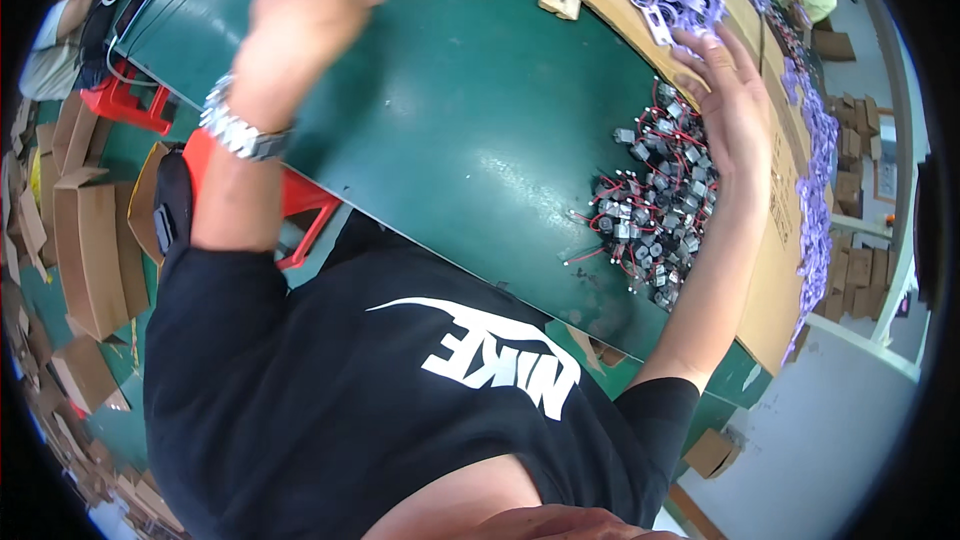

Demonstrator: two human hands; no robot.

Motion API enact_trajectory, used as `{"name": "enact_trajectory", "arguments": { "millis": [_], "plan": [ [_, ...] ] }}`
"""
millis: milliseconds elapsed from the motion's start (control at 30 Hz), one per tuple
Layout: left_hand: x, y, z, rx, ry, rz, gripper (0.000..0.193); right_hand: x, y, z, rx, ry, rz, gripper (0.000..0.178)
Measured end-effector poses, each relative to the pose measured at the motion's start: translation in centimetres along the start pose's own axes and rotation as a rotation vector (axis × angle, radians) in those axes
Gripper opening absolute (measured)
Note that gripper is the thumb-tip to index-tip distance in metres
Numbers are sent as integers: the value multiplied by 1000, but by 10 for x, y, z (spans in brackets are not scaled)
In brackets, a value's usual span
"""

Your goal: Assembling small electronic motors into purple plastic housings on an assembly line.

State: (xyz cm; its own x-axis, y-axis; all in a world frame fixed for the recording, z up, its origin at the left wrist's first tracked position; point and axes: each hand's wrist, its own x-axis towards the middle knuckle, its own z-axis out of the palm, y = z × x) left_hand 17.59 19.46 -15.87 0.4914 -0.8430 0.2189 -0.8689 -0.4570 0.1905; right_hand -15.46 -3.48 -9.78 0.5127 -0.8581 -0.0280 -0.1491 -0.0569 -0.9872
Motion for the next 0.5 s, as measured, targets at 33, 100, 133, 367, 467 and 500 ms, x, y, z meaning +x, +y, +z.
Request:
{"name": "enact_trajectory", "arguments": {
  "millis": [33,100,133,367,467,500],
  "plan": [
    [-6,-29,8,127,62,-47,44,-5,4,-4,-97,-37,-7,56],
    [-16,-52,12,91,-37,-112,39,-22,12,-4,-547,-165,-147,25],
    [-15,-51,15,52,-50,-117,36,-35,19,-4,-802,-195,-281,22],
    [-2,11,14,-555,-143,100,33,-58,45,6,-1423,-380,-481,30],
    [14,52,39,-855,-324,179,34,-59,35,10,-1200,-364,-399,28],
    [18,64,41,-823,-301,213,34,-62,25,14,-1154,-328,-363,26]
  ]
}}
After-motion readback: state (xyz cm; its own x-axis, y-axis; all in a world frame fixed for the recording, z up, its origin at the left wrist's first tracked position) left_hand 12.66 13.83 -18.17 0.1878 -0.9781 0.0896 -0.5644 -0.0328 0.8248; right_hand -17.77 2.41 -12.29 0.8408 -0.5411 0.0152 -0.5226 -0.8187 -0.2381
